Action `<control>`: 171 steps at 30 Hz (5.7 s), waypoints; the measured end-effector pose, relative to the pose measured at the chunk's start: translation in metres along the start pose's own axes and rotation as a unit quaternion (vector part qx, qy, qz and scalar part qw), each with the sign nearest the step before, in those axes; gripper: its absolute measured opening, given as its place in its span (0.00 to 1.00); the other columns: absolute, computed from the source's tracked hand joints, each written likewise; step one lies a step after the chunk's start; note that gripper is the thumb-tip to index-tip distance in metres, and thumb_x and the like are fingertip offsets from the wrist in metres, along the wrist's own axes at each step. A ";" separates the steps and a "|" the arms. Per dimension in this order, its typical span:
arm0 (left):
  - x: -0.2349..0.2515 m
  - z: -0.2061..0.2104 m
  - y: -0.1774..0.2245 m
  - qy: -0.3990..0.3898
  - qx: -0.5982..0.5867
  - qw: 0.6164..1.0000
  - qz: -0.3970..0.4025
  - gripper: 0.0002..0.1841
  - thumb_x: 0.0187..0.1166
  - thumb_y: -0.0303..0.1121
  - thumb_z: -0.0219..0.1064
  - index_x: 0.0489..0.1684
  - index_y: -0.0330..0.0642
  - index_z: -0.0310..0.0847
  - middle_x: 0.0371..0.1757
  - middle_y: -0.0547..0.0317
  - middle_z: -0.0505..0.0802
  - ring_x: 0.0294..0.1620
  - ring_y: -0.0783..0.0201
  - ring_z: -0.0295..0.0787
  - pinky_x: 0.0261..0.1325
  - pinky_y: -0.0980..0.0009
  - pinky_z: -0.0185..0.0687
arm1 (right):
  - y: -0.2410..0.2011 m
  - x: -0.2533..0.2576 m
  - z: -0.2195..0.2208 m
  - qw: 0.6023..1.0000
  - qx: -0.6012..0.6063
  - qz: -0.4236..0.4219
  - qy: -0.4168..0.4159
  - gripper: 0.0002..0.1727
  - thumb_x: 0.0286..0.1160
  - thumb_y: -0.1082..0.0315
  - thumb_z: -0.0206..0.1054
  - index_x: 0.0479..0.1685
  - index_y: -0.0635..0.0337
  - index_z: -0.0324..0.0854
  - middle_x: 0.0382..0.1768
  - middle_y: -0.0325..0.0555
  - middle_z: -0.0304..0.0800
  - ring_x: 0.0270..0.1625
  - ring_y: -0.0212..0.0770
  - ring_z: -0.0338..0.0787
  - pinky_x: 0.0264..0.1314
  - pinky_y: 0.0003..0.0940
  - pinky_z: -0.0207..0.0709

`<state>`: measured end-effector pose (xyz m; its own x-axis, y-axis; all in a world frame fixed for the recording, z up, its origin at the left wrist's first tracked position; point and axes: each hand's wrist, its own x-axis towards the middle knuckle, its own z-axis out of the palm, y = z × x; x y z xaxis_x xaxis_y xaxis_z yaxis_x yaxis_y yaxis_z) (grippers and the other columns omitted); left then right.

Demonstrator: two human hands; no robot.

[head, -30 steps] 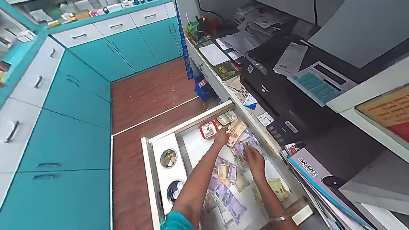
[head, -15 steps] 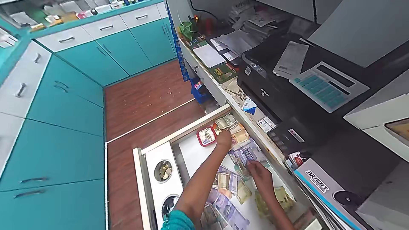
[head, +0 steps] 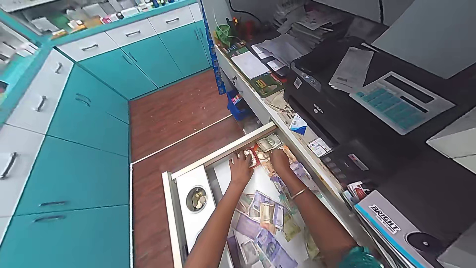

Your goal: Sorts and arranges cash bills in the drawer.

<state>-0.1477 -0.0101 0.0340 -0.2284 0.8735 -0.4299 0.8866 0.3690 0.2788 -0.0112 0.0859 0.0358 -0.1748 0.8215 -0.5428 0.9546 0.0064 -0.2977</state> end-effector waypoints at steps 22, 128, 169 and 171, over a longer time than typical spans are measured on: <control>-0.044 -0.016 -0.044 -0.052 0.002 0.997 -0.050 0.37 0.78 0.39 0.71 0.91 0.52 0.61 0.93 0.37 0.55 0.92 0.30 0.46 0.84 0.31 0.52 | 0.012 0.024 -0.017 0.985 0.048 -0.125 0.113 0.22 0.90 0.67 0.53 0.76 0.68 0.76 0.73 0.68 0.79 0.77 0.63 0.79 0.81 0.56 0.69; -0.206 0.053 -0.023 0.095 -0.839 0.504 -0.180 0.20 0.95 0.31 0.41 0.76 0.28 0.66 0.50 0.45 0.95 0.50 0.58 0.96 0.57 0.62 0.91 | -0.002 -0.133 -0.018 0.884 -0.035 -0.405 -0.232 0.14 0.81 0.67 0.66 0.51 0.72 0.88 0.54 0.68 0.90 0.60 0.65 0.88 0.67 0.64 0.74; -0.217 0.049 0.023 0.132 -0.769 0.608 -0.146 0.28 0.78 0.27 0.71 0.75 0.26 0.65 0.56 0.42 0.90 0.52 0.60 0.92 0.59 0.63 0.90 | 0.037 -0.206 0.049 0.797 0.597 -0.045 -0.082 0.31 0.69 0.83 0.69 0.70 0.66 0.60 0.35 0.49 0.87 0.27 0.36 0.89 0.28 0.29 0.84; -0.221 0.049 0.026 0.150 -0.757 0.613 -0.169 0.28 0.80 0.26 0.70 0.77 0.26 0.64 0.61 0.39 0.88 0.55 0.59 0.92 0.60 0.63 0.89 | 0.045 -0.218 0.053 0.811 0.573 -0.059 -0.103 0.33 0.68 0.83 0.70 0.74 0.64 0.61 0.34 0.48 0.86 0.26 0.35 0.86 0.26 0.29 0.82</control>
<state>-0.0543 -0.2094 0.0938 -0.5616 0.6006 -0.5691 -0.5698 0.2179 0.7924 0.0568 -0.1234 0.0988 -0.3974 0.7410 -0.5413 0.0982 -0.5522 -0.8279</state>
